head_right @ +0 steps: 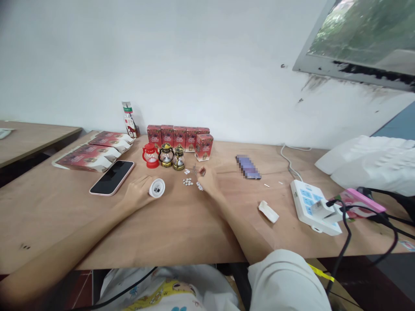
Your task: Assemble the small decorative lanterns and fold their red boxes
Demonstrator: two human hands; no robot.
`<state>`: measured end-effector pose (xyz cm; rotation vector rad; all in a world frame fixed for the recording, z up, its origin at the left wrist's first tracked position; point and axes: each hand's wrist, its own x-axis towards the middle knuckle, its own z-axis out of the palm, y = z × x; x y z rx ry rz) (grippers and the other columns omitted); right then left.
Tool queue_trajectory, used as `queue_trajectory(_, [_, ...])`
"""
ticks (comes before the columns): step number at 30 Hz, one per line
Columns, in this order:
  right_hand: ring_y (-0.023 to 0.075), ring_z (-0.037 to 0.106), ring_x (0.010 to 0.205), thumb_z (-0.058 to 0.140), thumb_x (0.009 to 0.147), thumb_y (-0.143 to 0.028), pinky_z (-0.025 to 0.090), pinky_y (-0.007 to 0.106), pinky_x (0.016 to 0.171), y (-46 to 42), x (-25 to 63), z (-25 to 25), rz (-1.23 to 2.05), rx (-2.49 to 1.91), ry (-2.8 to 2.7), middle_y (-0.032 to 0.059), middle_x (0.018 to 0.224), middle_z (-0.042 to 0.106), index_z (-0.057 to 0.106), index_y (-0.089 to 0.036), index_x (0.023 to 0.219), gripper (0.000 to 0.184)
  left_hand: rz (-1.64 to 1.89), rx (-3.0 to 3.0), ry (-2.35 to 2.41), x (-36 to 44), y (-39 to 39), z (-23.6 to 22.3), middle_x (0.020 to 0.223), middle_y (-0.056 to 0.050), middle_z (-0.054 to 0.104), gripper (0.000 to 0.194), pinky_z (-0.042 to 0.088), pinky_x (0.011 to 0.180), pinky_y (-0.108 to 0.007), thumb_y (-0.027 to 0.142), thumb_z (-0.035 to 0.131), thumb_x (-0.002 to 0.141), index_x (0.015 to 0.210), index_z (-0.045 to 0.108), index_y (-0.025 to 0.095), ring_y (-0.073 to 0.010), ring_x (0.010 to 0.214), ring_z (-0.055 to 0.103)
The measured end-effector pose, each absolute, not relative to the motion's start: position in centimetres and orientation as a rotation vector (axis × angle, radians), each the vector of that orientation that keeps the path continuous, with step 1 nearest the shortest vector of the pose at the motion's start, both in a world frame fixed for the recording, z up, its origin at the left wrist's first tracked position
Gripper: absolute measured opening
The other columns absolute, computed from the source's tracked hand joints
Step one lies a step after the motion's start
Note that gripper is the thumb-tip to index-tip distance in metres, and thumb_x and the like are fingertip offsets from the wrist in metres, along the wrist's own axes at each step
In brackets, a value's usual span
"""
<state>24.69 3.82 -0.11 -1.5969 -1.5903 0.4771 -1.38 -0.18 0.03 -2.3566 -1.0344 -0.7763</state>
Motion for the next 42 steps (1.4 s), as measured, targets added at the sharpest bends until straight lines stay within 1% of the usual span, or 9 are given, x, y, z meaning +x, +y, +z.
queue_trajectory(2, [0.0136, 0.050, 0.064, 0.049, 0.072, -0.022, 0.040, 0.025, 0.064, 2.6, 23.0, -0.5, 0.380, -1.396, -1.567, -0.0002, 0.072, 0.058, 0.051, -0.020, 0.072, 0.002, -0.770, -2.370, -1.025, -1.4, -0.2, -0.1, 0.083, -0.008, 0.068, 0.025, 0.047, 0.065, -0.030, 0.032, 0.052, 0.083, 0.101, 0.058, 0.016, -0.0208, 0.075, 0.063])
queue_trajectory(4, [0.0141, 0.049, 0.064, 0.051, 0.076, -0.026, 0.041, 0.027, 0.066, 1.0, 21.2, -0.8, 0.282, -1.151, -1.579, 0.0000, 0.071, 0.056, 0.051, -0.021, 0.072, 0.007, -0.775, -2.387, -0.994, -1.3, -0.2, -0.2, 0.084, -0.008, 0.068, 0.025, 0.047, 0.066, -0.030, 0.032, 0.051, 0.084, 0.102, 0.058, 0.015, -0.0209, 0.076, 0.063])
queue_trajectory(7, [0.0158, 0.050, 0.068, 0.053, 0.082, -0.028, 0.041, 0.030, 0.069, -1.4, 18.7, -1.0, 0.263, -0.919, -1.721, 0.0013, 0.071, 0.056, 0.055, -0.022, 0.072, 0.012, -0.768, -2.409, -0.962, -1.1, -0.4, -0.2, 0.082, -0.008, 0.068, 0.026, 0.045, 0.065, -0.030, 0.033, 0.048, 0.087, 0.103, 0.058, 0.015, -0.0209, 0.076, 0.062])
queue_trajectory(9, [0.0170, 0.052, 0.071, 0.055, 0.084, -0.029, 0.041, 0.032, 0.072, -2.5, 17.7, -1.1, 0.296, -0.857, -1.815, 0.0020, 0.071, 0.057, 0.060, -0.022, 0.075, 0.013, -0.748, -2.431, -0.957, -1.0, -0.5, -0.2, 0.082, -0.008, 0.068, 0.029, 0.045, 0.065, -0.030, 0.036, 0.046, 0.089, 0.104, 0.058, 0.015, -0.0208, 0.076, 0.062])
queue_trajectory(13, [0.0180, 0.053, 0.075, 0.058, 0.085, -0.031, 0.042, 0.033, 0.075, -3.1, 16.9, -1.3, 0.374, -0.852, -1.871, 0.0026, 0.074, 0.059, 0.066, -0.023, 0.080, 0.012, -0.738, -2.470, -0.908, -0.8, -0.6, -0.2, 0.084, -0.010, 0.068, 0.035, 0.045, 0.066, -0.031, 0.041, 0.043, 0.091, 0.107, 0.058, 0.014, -0.0205, 0.077, 0.061])
queue_trajectory(21, [0.0170, 0.052, 0.072, 0.060, 0.085, -0.035, 0.041, 0.033, 0.075, -2.8, 17.1, -1.3, 0.461, -0.859, -1.875, 0.0008, 0.070, 0.057, 0.063, -0.023, 0.070, 0.019, -0.702, -2.391, -0.825, -0.6, -1.0, 0.0, 0.076, -0.007, 0.068, 0.031, 0.042, 0.064, -0.030, 0.035, 0.039, 0.093, 0.103, 0.060, 0.014, -0.0188, 0.074, 0.061])
queue_trajectory(30, [0.0154, 0.051, 0.075, 0.062, 0.081, -0.021, 0.039, 0.030, 0.075, -2.6, 17.4, -1.3, 0.545, -0.877, -1.960, -0.0011, 0.073, 0.053, 0.056, -0.022, 0.073, 0.010, -0.799, -2.355, -0.693, -0.4, -1.1, 0.3, 0.071, -0.007, 0.065, 0.030, 0.039, 0.059, -0.030, 0.032, 0.038, 0.094, 0.100, 0.058, 0.011, -0.0191, 0.069, 0.060])
queue_trajectory(36, [0.0146, 0.052, 0.075, 0.057, 0.084, -0.021, 0.039, 0.029, 0.073, -2.8, 17.4, -1.0, 0.537, -0.824, -1.960, -0.0005, 0.076, 0.052, 0.054, -0.021, 0.075, 0.009, -0.726, -2.438, -0.827, -0.7, -0.9, -0.3, 0.077, -0.007, 0.067, 0.033, 0.043, 0.064, -0.030, 0.039, 0.039, 0.093, 0.103, 0.058, 0.013, -0.0191, 0.072, 0.061])
queue_trajectory(42, [0.0149, 0.055, 0.075, 0.060, 0.084, -0.023, 0.041, 0.028, 0.072, -2.7, 17.2, -1.5, 0.492, -0.772, -1.884, 0.0010, 0.078, 0.058, 0.056, -0.020, 0.081, 0.005, -0.794, -2.438, -0.854, -0.6, -0.7, -0.3, 0.077, -0.006, 0.067, 0.035, 0.042, 0.063, -0.029, 0.043, 0.039, 0.093, 0.099, 0.057, 0.013, -0.0191, 0.072, 0.060])
